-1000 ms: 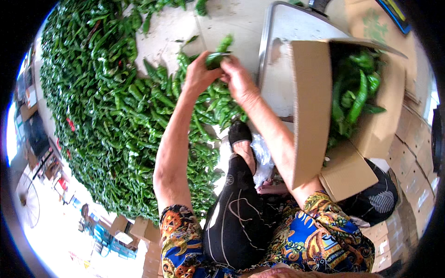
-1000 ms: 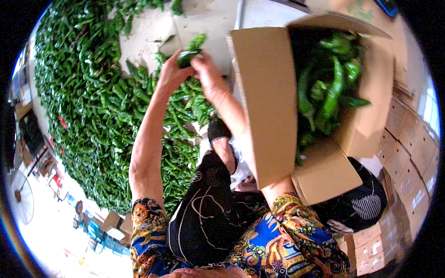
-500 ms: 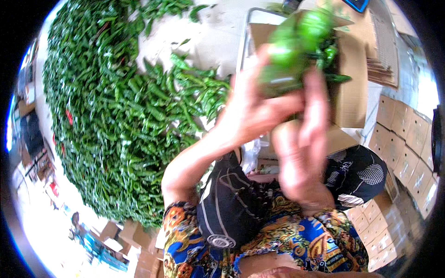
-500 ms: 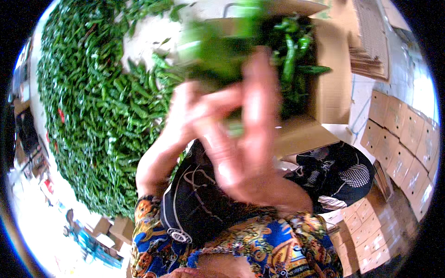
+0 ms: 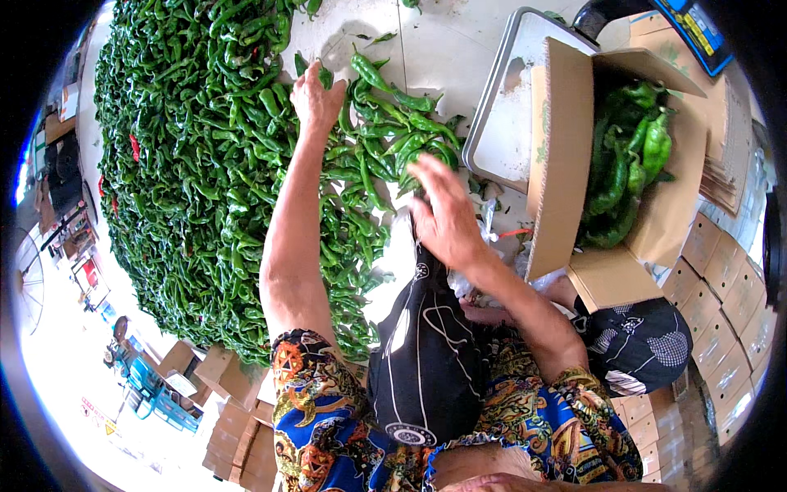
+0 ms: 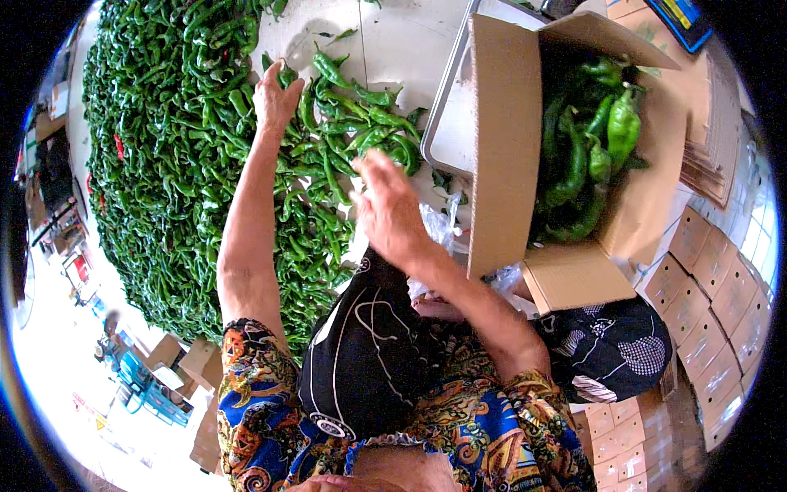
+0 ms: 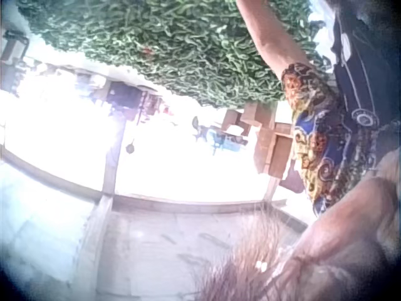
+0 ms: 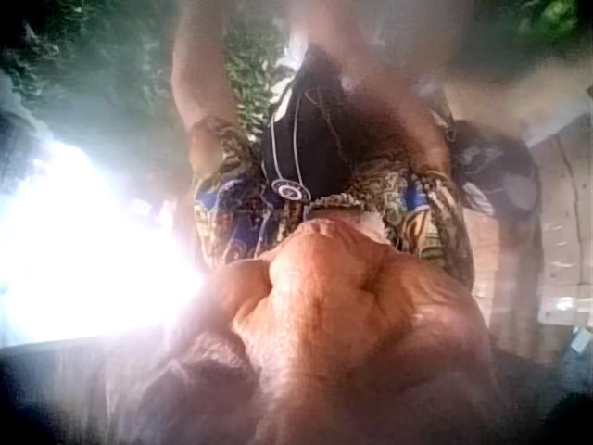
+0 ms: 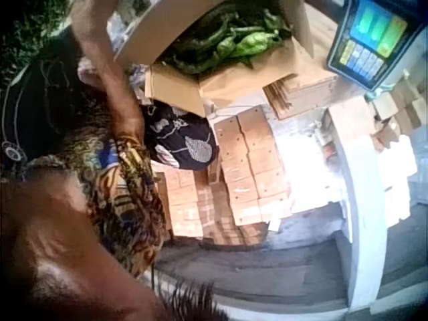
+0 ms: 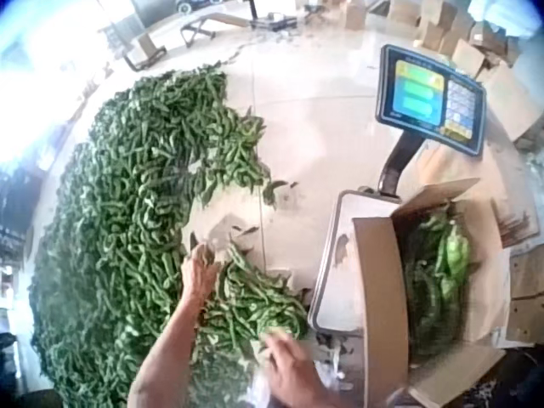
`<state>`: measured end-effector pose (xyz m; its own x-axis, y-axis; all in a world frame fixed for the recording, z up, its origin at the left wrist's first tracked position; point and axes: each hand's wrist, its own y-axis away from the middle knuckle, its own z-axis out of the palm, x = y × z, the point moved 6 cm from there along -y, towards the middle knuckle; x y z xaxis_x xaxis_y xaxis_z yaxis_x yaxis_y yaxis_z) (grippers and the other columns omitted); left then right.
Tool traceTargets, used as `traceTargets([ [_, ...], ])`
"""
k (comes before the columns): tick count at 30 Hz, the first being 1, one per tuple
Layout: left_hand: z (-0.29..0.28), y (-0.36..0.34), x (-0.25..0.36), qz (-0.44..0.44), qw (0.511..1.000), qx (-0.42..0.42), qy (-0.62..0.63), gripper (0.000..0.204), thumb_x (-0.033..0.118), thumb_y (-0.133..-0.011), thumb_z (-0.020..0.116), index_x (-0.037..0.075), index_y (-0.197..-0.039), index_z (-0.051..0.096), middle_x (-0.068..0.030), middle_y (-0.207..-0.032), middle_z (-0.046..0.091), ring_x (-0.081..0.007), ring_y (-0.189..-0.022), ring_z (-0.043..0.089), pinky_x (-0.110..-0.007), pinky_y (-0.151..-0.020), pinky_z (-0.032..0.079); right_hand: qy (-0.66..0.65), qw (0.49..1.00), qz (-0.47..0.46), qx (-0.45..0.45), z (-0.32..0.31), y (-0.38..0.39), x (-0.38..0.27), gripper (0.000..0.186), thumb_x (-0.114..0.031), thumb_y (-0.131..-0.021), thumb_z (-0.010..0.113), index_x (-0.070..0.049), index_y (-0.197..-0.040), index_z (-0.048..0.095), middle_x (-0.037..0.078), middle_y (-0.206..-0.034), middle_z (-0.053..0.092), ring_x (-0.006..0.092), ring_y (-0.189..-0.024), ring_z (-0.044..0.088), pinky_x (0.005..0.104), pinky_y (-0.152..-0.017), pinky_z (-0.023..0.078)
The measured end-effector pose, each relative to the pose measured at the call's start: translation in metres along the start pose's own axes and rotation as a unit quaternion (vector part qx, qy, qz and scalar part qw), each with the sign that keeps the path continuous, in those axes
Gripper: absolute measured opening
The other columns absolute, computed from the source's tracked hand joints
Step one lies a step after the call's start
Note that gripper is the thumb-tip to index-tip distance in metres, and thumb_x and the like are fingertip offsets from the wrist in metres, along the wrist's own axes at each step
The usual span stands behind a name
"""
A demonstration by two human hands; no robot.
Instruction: The person picks up green peppers from a pile on the floor, places them into a cardboard box on a scale, closes and tapes the box, and then repeats the process with a new box.
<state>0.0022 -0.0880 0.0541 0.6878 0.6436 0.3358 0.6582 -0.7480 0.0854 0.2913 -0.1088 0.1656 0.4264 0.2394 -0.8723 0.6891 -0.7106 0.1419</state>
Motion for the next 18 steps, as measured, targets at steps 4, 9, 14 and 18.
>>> traceTargets([
  [4, 0.045, -0.016, -0.037, -0.082, 0.991, -0.051, -0.09, 0.086, 0.038, -0.074, 0.081, 0.005, -0.143, 0.041, -0.0248, -0.128, 0.057, -0.0383, -0.122, 0.052, -0.048, -0.1, 0.046, 0.19, 0.981, 0.013, 0.025, 0.027, -0.031, 0.071, 0.083, 0.002, -0.071, 0.074, 0.007, -0.145, 0.035, 0.034, -0.146, 0.034, 0.0451, -0.133, 0.039, 0.0512, -0.112, 0.036],
  [9, 0.058, -0.029, -0.044, -0.146, 0.981, -0.033, -0.124, 0.087, 0.043, -0.073, 0.079, 0.005, -0.142, 0.042, -0.0287, -0.131, 0.049, -0.0396, -0.118, 0.055, -0.048, -0.097, 0.05, 0.3, 0.954, -0.01, -0.01, 0.052, -0.062, 0.1, 0.084, 0.006, -0.071, 0.063, 0.004, -0.149, 0.031, 0.029, -0.151, 0.031, 0.0459, -0.137, 0.034, 0.052, -0.11, 0.035],
  [14, 0.04, -0.043, -0.064, -0.184, 0.978, -0.096, -0.026, 0.056, 0.039, -0.066, 0.075, 0.001, -0.107, 0.068, -0.0229, -0.099, 0.07, -0.0314, -0.09, 0.069, -0.043, -0.081, 0.057, 0.316, 0.948, 0.002, -0.034, 0.062, -0.087, 0.113, 0.095, 0.004, -0.068, 0.069, 0.001, -0.152, 0.026, 0.026, -0.152, 0.031, 0.0423, -0.138, 0.034, 0.0528, -0.107, 0.036],
  [18, 0.03, -0.014, -0.062, -0.188, 0.953, -0.191, 0.14, 0.067, 0.04, -0.067, 0.074, -0.007, -0.115, 0.066, -0.0204, -0.089, 0.071, -0.0277, -0.081, 0.07, -0.04, -0.073, 0.058, 0.297, 0.953, 0.049, -0.043, 0.051, -0.099, 0.126, 0.093, -0.007, -0.06, 0.082, -0.006, -0.142, 0.04, 0.019, -0.127, 0.047, 0.0391, -0.116, 0.048, 0.0532, -0.1, 0.041],
])
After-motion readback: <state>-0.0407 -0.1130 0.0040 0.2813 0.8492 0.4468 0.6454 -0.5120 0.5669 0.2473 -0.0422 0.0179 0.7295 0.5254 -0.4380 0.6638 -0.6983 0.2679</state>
